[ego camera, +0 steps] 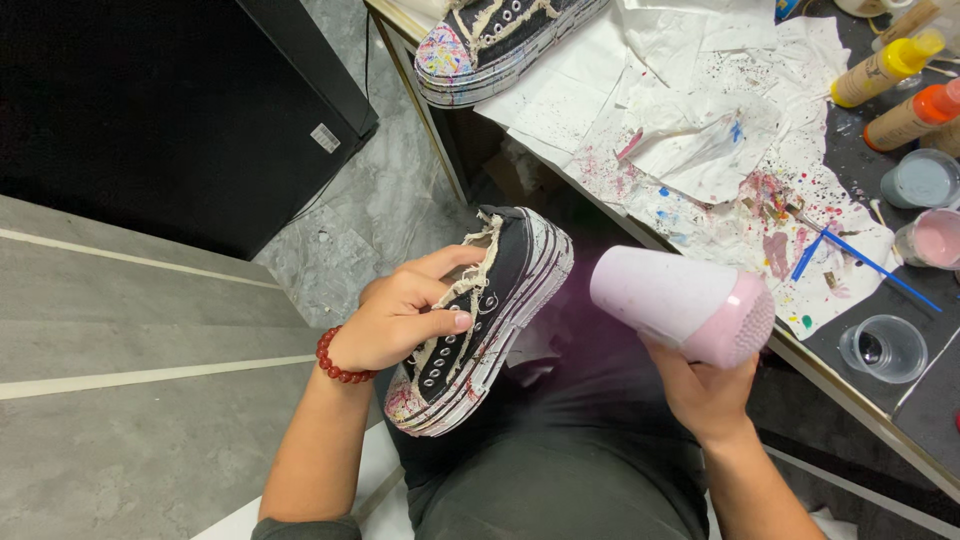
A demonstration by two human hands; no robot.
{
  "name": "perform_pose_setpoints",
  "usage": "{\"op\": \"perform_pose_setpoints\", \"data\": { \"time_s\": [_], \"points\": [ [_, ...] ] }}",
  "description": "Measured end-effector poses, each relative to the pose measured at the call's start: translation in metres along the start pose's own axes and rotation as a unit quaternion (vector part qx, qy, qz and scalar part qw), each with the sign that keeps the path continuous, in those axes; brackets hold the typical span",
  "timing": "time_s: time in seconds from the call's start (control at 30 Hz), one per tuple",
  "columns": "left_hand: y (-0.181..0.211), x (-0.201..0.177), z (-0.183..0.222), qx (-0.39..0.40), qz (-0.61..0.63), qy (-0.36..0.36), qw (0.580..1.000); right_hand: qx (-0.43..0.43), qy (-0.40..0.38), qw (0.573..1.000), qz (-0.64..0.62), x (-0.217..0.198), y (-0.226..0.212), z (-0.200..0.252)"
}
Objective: The person applies black paint to a shoe with a brush, dries the paint with a hairdryer, and سپس mixes white liquid into a cup of red paint.
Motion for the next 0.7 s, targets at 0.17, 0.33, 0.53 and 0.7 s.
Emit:
{"op": "perform_pose_setpoints", "data": {
  "time_s": [0.17,0.33,0.53,0.7],
  "points": [
    [0.003,0.002,-0.006,-0.004,-0.023,-0.01,1.0,0.014,0.0,0.999,0.046,-0.01,0.001,0.001],
    [0.006,0.002,-0.013,0.022,-0.058,-0.035,0.997,0.036,0.032,0.998,0.033,-0.021,0.008,0.009],
    [0.009,0.006,-0.021,-0.027,-0.119,-0.013,0.992,0.037,0.059,0.994,0.081,-0.026,0.004,0.016],
    [0.017,0.011,-0.026,-0.028,-0.143,0.009,0.989,-0.008,0.055,0.982,0.183,-0.015,-0.002,0.014]
  ]
}}
Point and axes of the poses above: each hand's wrist, its own z-axis away from the middle knuckle, its own x-axis out of the palm, y = z × x, the point moved 4 cm from there along -z, towards the middle knuckle, and after that the axes turned 11 degrees about -y, right-handed, at the moved point
